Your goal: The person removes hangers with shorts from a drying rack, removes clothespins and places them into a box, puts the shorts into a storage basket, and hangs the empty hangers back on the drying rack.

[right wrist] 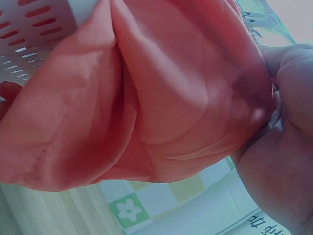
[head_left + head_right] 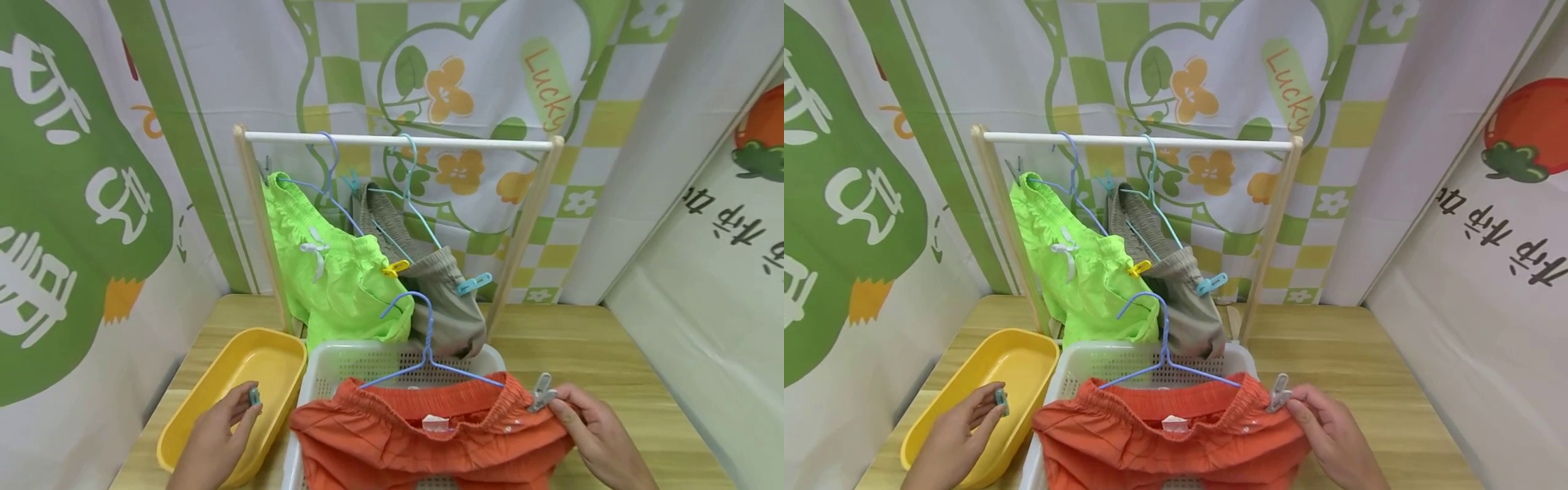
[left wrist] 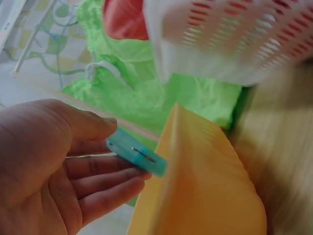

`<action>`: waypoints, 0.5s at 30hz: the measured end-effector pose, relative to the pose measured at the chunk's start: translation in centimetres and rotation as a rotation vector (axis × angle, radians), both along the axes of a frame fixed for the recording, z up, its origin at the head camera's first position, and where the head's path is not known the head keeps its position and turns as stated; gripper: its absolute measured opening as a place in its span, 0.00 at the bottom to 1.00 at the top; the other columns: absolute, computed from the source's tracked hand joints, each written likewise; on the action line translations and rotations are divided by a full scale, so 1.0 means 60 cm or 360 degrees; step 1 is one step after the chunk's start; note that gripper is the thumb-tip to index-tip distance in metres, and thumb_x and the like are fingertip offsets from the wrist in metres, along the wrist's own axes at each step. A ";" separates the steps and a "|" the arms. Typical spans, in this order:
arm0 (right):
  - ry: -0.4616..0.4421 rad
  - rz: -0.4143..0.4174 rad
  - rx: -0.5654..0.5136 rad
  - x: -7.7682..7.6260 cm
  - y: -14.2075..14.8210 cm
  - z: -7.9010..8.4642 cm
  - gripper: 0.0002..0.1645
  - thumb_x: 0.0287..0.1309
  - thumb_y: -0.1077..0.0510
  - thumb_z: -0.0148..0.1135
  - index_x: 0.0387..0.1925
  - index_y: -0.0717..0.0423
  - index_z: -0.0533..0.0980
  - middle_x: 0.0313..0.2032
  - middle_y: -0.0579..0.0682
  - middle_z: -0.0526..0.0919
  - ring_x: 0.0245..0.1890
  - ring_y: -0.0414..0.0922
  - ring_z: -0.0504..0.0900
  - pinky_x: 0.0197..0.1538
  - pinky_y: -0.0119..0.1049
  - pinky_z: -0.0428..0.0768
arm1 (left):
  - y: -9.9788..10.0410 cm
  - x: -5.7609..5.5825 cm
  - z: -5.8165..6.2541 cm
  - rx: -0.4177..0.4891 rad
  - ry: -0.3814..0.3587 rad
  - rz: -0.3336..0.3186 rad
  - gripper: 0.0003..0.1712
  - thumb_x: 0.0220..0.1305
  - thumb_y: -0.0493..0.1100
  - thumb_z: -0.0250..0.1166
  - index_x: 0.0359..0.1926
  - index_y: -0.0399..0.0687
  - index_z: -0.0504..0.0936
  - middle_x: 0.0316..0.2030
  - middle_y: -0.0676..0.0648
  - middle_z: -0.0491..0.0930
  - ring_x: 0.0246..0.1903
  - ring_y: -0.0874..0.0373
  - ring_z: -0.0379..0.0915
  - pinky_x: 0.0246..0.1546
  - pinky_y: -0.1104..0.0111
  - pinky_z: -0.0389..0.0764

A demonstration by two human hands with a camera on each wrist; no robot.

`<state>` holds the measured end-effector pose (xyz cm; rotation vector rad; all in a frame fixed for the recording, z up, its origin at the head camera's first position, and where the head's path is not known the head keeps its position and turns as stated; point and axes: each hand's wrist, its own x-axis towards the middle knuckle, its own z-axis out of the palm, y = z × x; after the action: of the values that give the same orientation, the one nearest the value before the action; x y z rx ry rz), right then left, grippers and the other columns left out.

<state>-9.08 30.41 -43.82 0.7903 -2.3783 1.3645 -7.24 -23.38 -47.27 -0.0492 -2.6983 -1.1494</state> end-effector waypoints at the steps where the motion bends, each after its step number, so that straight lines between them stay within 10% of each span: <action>1: -0.0003 0.0008 -0.0007 0.001 0.000 0.000 0.23 0.67 0.81 0.50 0.45 0.54 0.79 0.41 0.46 0.84 0.37 0.38 0.81 0.39 0.28 0.78 | -0.001 0.000 -0.003 -0.0030 -0.0029 -0.0002 0.20 0.73 0.36 0.65 0.61 0.30 0.77 0.49 0.38 0.84 0.47 0.45 0.84 0.47 0.58 0.85; 10: -0.0044 0.0009 0.0004 0.001 -0.002 0.003 0.23 0.68 0.81 0.50 0.44 0.53 0.78 0.41 0.45 0.85 0.36 0.38 0.83 0.38 0.29 0.80 | 0.000 0.002 -0.010 -0.0249 -0.0111 -0.0048 0.24 0.75 0.41 0.63 0.64 0.31 0.76 0.54 0.34 0.82 0.54 0.37 0.79 0.53 0.43 0.79; 15: 0.0010 -0.0007 0.0026 -0.001 -0.002 0.007 0.23 0.66 0.82 0.50 0.43 0.53 0.79 0.40 0.45 0.85 0.38 0.37 0.82 0.41 0.27 0.79 | 0.014 0.000 0.004 -0.0286 0.0037 -0.0068 0.24 0.73 0.42 0.66 0.65 0.36 0.78 0.58 0.37 0.81 0.55 0.39 0.79 0.53 0.44 0.79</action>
<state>-9.12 30.26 -43.40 0.7915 -2.3879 1.3409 -7.26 -22.56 -47.03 -0.1477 -2.7849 -0.9078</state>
